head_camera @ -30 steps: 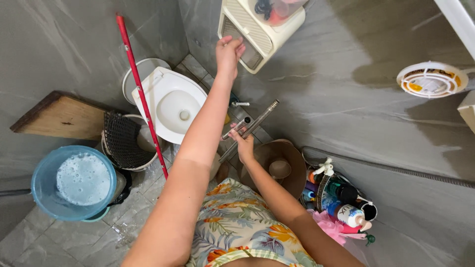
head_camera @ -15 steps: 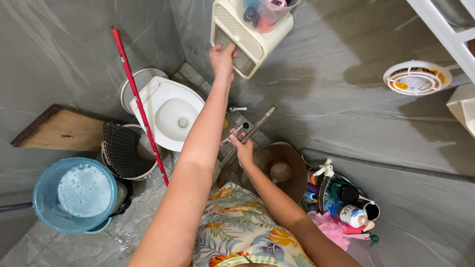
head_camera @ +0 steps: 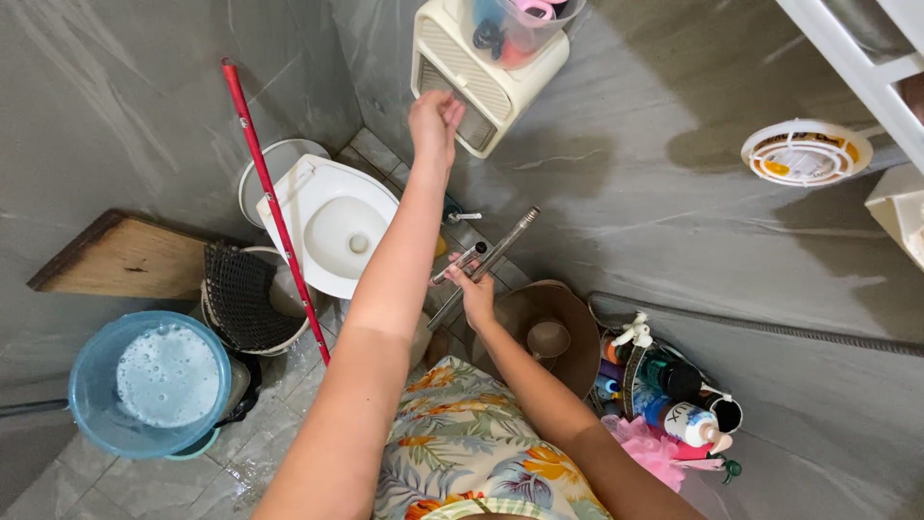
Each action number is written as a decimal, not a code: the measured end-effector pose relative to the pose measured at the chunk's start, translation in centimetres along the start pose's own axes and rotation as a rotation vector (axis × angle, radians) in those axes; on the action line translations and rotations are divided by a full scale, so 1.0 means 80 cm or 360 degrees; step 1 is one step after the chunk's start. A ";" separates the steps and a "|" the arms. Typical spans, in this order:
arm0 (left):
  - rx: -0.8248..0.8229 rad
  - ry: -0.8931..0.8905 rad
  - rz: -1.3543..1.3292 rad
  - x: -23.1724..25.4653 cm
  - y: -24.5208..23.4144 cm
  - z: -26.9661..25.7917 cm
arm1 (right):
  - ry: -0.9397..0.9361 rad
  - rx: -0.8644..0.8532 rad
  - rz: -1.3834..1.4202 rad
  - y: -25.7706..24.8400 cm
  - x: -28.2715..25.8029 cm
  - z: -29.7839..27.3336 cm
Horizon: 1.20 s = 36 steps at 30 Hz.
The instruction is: Cleaning the bathroom floor and components using brushes, soap, and water.
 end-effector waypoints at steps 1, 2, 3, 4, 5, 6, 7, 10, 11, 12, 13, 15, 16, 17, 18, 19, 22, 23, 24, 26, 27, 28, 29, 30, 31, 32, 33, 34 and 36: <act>-0.0083 0.0034 -0.0030 -0.005 0.002 0.004 | -0.0014 -0.0015 0.0016 0.001 -0.001 -0.001; -0.0166 0.0068 -0.0060 -0.010 0.005 0.008 | -0.0029 -0.0029 0.0031 0.001 -0.002 -0.002; -0.0168 0.0066 -0.0059 -0.009 0.008 0.006 | -0.0031 -0.0027 0.0032 -0.002 0.000 -0.005; -0.0044 0.0073 0.0014 -0.007 0.013 0.005 | -0.0039 -0.0040 -0.0003 -0.005 0.000 -0.004; 0.0081 0.0082 0.0086 -0.005 0.017 0.005 | -0.0048 -0.0054 -0.0038 -0.007 0.001 -0.004; 0.0076 0.0084 0.0088 -0.007 0.016 0.005 | -0.0053 -0.0054 -0.0035 -0.001 -0.006 -0.004; 0.0099 0.0103 0.0121 -0.009 0.015 0.005 | -0.0037 -0.0032 -0.0071 0.004 -0.013 -0.004; 0.0115 0.0105 0.0212 -0.002 0.019 -0.005 | -0.0013 0.0012 -0.0105 0.007 -0.021 -0.008; 0.0111 0.0096 0.0268 0.004 0.023 -0.009 | -0.0005 0.0026 -0.0102 0.007 -0.023 -0.007; 0.0111 0.0095 0.0269 0.006 0.023 -0.008 | -0.0006 0.0027 -0.0102 0.005 -0.022 -0.008; 0.0136 0.0114 0.0394 0.007 0.022 -0.007 | -0.0016 0.0010 -0.0079 0.005 -0.021 -0.008; 0.0168 0.0134 0.0516 0.008 0.017 -0.005 | -0.0021 -0.0011 -0.0059 0.000 -0.018 -0.009; 0.0084 0.0220 0.0634 0.009 0.016 -0.002 | -0.0026 -0.0017 -0.0054 -0.002 -0.015 -0.008; 0.0001 0.0307 0.0751 0.009 0.015 0.001 | -0.0031 -0.0023 -0.0048 -0.004 -0.012 -0.006; 0.0001 0.0310 0.0752 0.014 0.014 -0.009 | -0.0032 -0.0026 -0.0047 -0.003 -0.012 -0.005; 0.0054 0.0540 0.1021 0.019 0.014 -0.020 | -0.0024 -0.0017 -0.0070 -0.003 -0.011 -0.005; 0.0109 0.1023 0.1419 0.037 0.017 -0.057 | -0.0007 0.0006 -0.0094 -0.002 -0.014 -0.008; 0.0112 0.1279 0.1546 0.044 0.019 -0.071 | 0.0006 0.0016 -0.0094 -0.001 -0.017 -0.009; 0.0108 0.1283 0.1544 0.049 0.019 -0.074 | 0.0000 0.0015 -0.0093 -0.004 -0.014 -0.008; 0.0096 0.1344 0.1800 0.059 0.020 -0.080 | -0.0020 0.0000 -0.0076 -0.011 -0.010 -0.004; 0.0092 0.1349 0.1795 0.062 0.020 -0.080 | -0.0027 -0.0001 -0.0076 -0.012 -0.009 -0.002; 0.0103 0.1444 0.1880 0.065 0.020 -0.082 | -0.0034 -0.0005 -0.0070 -0.014 -0.008 -0.001; 0.0113 0.1539 0.1965 0.067 0.020 -0.083 | -0.0042 -0.0009 -0.0064 -0.016 -0.007 -0.001; 0.0110 0.1540 0.1963 0.069 0.020 -0.082 | -0.0045 -0.0007 -0.0064 -0.015 -0.010 -0.001; 0.0062 0.1500 0.1920 0.071 0.020 -0.081 | -0.0040 -0.0001 -0.0062 -0.014 -0.012 -0.001; 0.0014 0.1460 0.1877 0.073 0.020 -0.080 | -0.0034 0.0004 -0.0061 -0.012 -0.014 -0.002; 0.0011 0.1461 0.1875 0.075 0.021 -0.080 | -0.0037 0.0006 -0.0061 -0.014 -0.013 0.000; -0.0022 0.1501 0.1863 0.077 0.020 -0.080 | -0.0045 -0.0001 -0.0061 -0.016 -0.012 0.001; -0.0057 0.1540 0.1855 0.080 0.019 -0.081 | -0.0052 -0.0006 -0.0058 -0.019 -0.010 0.004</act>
Point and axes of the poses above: each hand's wrist, its own z-axis towards the middle knuckle, its own y-axis out of the palm, x = y × z, the point moved 1 cm from there along z, towards the middle knuckle, and after that the axes turned 15 degrees about z, right-handed, at the moved point
